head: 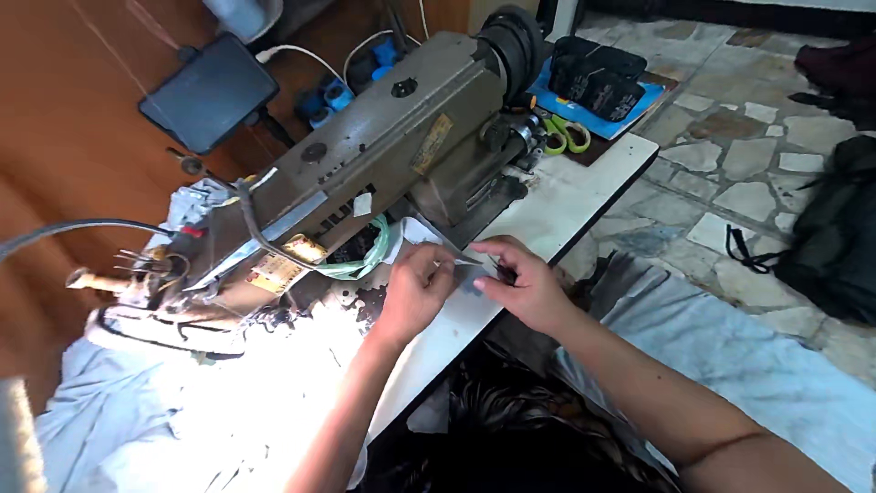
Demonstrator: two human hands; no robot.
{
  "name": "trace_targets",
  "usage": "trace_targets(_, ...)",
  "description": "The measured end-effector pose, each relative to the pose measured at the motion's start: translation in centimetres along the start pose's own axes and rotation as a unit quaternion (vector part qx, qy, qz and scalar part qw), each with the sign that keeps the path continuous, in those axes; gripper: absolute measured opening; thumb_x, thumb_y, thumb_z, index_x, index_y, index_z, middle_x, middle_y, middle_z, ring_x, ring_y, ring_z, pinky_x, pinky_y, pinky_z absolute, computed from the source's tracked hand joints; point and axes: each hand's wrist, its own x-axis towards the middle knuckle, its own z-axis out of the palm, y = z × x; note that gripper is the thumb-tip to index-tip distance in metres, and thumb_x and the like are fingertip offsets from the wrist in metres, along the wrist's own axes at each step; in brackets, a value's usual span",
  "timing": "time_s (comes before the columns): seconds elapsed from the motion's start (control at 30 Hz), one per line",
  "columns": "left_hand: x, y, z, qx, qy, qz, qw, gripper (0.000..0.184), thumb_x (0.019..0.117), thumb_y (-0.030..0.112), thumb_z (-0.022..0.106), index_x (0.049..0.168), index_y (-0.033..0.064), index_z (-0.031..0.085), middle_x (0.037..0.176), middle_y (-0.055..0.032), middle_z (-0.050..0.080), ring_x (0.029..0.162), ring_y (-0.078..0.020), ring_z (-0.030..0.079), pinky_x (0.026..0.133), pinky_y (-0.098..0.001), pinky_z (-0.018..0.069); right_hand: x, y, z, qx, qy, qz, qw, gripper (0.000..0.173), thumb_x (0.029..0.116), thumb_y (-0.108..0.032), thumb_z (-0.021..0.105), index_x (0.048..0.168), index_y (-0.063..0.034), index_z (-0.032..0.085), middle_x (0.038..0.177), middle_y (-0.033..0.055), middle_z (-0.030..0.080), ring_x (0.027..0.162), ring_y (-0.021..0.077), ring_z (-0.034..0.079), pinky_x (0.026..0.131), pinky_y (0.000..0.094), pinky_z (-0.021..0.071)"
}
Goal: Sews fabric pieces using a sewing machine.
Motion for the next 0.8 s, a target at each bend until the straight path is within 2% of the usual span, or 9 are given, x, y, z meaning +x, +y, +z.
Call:
trace_targets(0.07, -2.4, 1.2, -0.9, -0.108, 0.057, -0.045, 0.992, 0.013, 0.0919, 0.008, 0.055, 0.093, 0.0045, 0.067, 0.089, 0.0033, 0.067, 0.083, -0.0005, 0.064, 0.077, -0.0226, 0.0548, 0.4, -1.5, 1.9, 0.054, -0.013, -0.063, 0.996, 0.011, 0.0925, -0.007, 0.066, 0.100, 0.0013, 0.069, 0.094, 0.0014, 0.067, 0.078, -0.0044, 0.059, 0.070, 0.0115, 0.0505)
trace_targets(0.1, -3.9, 1.6, -1.3, -0.173, 0.082, -0.052, 0.980, 0.012, 0.0920, 0.007, 0.053, 0.091, 0.0092, 0.066, 0.085, 0.0086, 0.066, 0.081, 0.0027, 0.063, 0.076, -0.0202, 0.0539, 0.3, -2.4, 2.8, 0.077, -0.030, -0.079, 0.993, 0.009, 0.0952, -0.007, 0.063, 0.095, 0.0002, 0.068, 0.089, -0.0018, 0.066, 0.077, -0.0072, 0.057, 0.070, 0.0093, 0.0484)
trace_targets(0.17, -7.3, 1.9, -2.2, -0.288, 0.111, -0.054, 0.950, 0.016, 0.0943, 0.008, 0.053, 0.090, 0.0171, 0.067, 0.085, 0.0128, 0.067, 0.082, 0.0031, 0.063, 0.080, -0.0203, 0.0529, -0.5, -3.9, 4.5, 0.113, -0.077, -0.094, 0.986, 0.014, 0.0990, -0.009, 0.059, 0.096, 0.0009, 0.069, 0.090, -0.0026, 0.067, 0.079, -0.0092, 0.057, 0.072, 0.0079, 0.0479)
trace_targets(0.27, -12.0, 2.5, -3.0, -0.390, 0.147, -0.077, 0.906, 0.014, 0.0970, 0.016, 0.057, 0.091, 0.0195, 0.068, 0.087, 0.0115, 0.067, 0.084, 0.0008, 0.063, 0.081, -0.0217, 0.0529, -1.9, -5.3, 7.2, 0.142, -0.154, -0.130, 0.969, 0.017, 0.1009, -0.009, 0.058, 0.100, 0.0035, 0.069, 0.095, 0.0028, 0.068, 0.089, -0.0066, 0.060, 0.081, 0.0086, 0.0494)
trace_targets(0.4, -16.4, 3.0, -3.5, -0.456, 0.190, -0.108, 0.863, 0.009, 0.0961, 0.026, 0.066, 0.088, 0.0228, 0.069, 0.084, 0.0124, 0.067, 0.083, 0.0019, 0.064, 0.079, -0.0197, 0.0528, -3.2, -6.4, 10.5, 0.143, -0.218, -0.171, 0.950, 0.019, 0.1014, -0.014, 0.061, 0.097, 0.0036, 0.065, 0.088, 0.0049, 0.065, 0.084, -0.0051, 0.058, 0.077, 0.0068, 0.0465)
trace_targets(0.6, -20.0, 3.1, -4.9, -0.464, 0.207, -0.106, 0.855, 0.014, 0.0953, 0.012, 0.062, 0.086, 0.0169, 0.071, 0.081, 0.0100, 0.069, 0.079, 0.0008, 0.065, 0.077, -0.0214, 0.0550, -4.3, -8.0, 13.1, 0.111, -0.275, -0.185, 0.937, 0.022, 0.0994, -0.018, 0.065, 0.095, 0.0034, 0.065, 0.085, 0.0051, 0.064, 0.080, -0.0054, 0.056, 0.074, 0.0062, 0.0449)
trace_targets(0.7, -20.6, 3.2, -5.7, -0.476, 0.183, -0.125, 0.851, 0.014, 0.0945, 0.010, 0.062, 0.089, 0.0169, 0.072, 0.084, 0.0096, 0.072, 0.081, 0.0008, 0.067, 0.078, -0.0218, 0.0563, -4.5, -8.3, 13.6, 0.101, -0.297, -0.178, 0.933, 0.025, 0.1003, -0.021, 0.065, 0.103, 0.0028, 0.069, 0.090, 0.0039, 0.068, 0.083, -0.0061, 0.059, 0.077, 0.0081, 0.0483)
trace_targets(0.8, -20.9, 2.9, -6.0, -0.470, 0.183, -0.135, 0.853, 0.014, 0.0941, 0.007, 0.061, 0.089, 0.0152, 0.071, 0.084, 0.0084, 0.071, 0.080, -0.0002, 0.067, 0.078, -0.0219, 0.0562, -4.4, -8.4, 13.7, 0.073, -0.303, -0.191, 0.931, 0.024, 0.1006, -0.020, 0.064, 0.098, 0.0033, 0.069, 0.087, 0.0050, 0.066, 0.081, -0.0045, 0.058, 0.075, 0.0082, 0.0472)
